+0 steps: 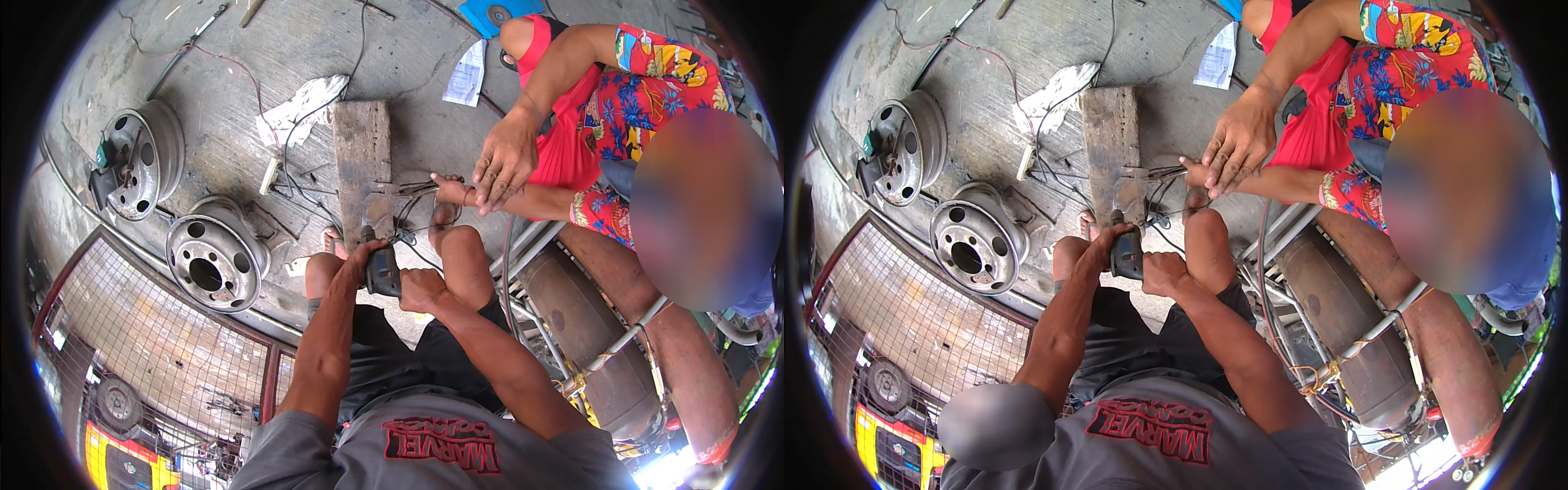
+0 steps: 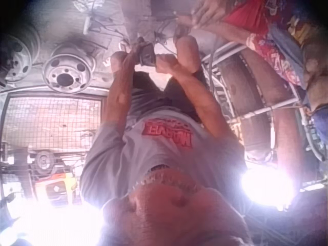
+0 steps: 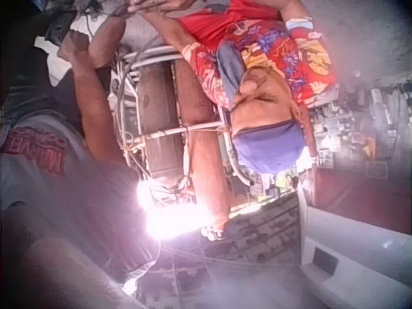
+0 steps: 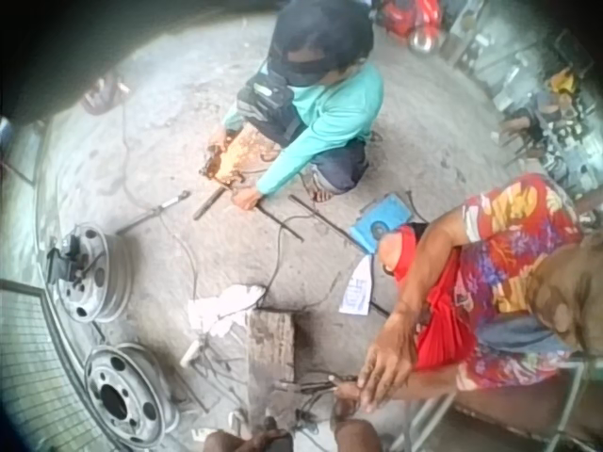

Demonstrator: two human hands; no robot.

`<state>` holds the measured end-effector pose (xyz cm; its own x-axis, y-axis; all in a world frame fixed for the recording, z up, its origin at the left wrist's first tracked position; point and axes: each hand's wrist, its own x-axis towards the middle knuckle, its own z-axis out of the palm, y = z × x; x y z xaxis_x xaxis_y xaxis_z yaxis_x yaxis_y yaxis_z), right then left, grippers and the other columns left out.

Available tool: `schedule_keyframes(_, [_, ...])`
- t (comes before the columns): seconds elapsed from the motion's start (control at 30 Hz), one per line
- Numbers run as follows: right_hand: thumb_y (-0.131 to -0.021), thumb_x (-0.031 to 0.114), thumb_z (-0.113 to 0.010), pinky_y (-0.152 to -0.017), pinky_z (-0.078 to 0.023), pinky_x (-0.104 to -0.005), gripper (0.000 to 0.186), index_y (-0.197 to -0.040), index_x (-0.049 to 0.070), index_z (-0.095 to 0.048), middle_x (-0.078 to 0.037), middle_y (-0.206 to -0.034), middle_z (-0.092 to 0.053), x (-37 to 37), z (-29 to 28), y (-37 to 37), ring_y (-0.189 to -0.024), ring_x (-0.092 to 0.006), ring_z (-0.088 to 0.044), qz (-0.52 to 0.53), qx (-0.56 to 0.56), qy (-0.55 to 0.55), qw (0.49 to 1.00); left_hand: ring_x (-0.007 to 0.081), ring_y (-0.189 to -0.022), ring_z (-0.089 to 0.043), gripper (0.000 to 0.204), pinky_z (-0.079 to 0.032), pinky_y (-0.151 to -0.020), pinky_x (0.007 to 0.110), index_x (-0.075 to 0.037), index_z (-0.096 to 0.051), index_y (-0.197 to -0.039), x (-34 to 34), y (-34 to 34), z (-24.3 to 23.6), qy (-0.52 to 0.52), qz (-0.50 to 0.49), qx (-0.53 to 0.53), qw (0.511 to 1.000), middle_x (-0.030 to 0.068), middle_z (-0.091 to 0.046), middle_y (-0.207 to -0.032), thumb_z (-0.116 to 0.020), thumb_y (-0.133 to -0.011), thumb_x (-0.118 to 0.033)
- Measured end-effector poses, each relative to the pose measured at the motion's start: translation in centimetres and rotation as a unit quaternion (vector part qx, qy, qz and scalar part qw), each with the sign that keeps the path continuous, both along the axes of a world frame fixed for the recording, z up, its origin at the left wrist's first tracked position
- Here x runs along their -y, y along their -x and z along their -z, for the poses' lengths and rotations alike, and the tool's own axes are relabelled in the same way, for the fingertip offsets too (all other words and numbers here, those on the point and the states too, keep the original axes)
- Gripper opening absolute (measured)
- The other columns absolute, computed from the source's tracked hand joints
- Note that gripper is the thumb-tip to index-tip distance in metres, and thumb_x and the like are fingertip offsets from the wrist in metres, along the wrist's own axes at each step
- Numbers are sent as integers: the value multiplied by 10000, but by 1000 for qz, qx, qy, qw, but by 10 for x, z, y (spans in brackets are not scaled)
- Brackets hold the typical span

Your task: The person sits on the floor and uses a corded drill to make holes in a small metal piece held in a clamp. They adjust the drill and the workpiece, then continue drilling while another person grinds metal nearby.

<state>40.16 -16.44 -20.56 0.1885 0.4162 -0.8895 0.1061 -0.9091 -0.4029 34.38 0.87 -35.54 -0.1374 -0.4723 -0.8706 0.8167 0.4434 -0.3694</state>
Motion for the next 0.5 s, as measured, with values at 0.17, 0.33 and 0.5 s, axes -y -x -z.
schedule_keyframes(0.17, [-749, 234, -706, -831, -602, -508, 452, -1112, -35, -681, -251, -996, -758, 5, 3, -8, -921, -416, -757, -23, -5, 6, 1000, 286, -615, -670, 370, -613, -588, 452, -81, -651, -943, 4, -9, -4, -11, 26, -40, 999, 97, -675, -771, -791, -872, -417])
schedule_keyframes(0.33, [-747, 233, -709, -835, -602, -511, 453, -1115, -31, -683, -248, -1000, -759, 9, 3, -9, -915, -420, -756, -41, -1, 4, 999, 287, -610, -666, 378, -612, -583, 452, -77, -645, -945, 5, -3, -2, 3, -2, -36, 999, 104, -666, -764, -789, -874, -419])
schedule_keyframes(0.5, [-748, 220, -709, -826, -602, -517, 440, -1107, -33, -681, -256, -996, -756, 10, 5, -1, -913, -419, -757, -32, -1, 0, 999, 273, -600, -661, 359, -607, -577, 439, -81, -643, -939, 7, 0, -6, -11, -1, -24, 1000, 84, -656, -746, -777, -887, -410])
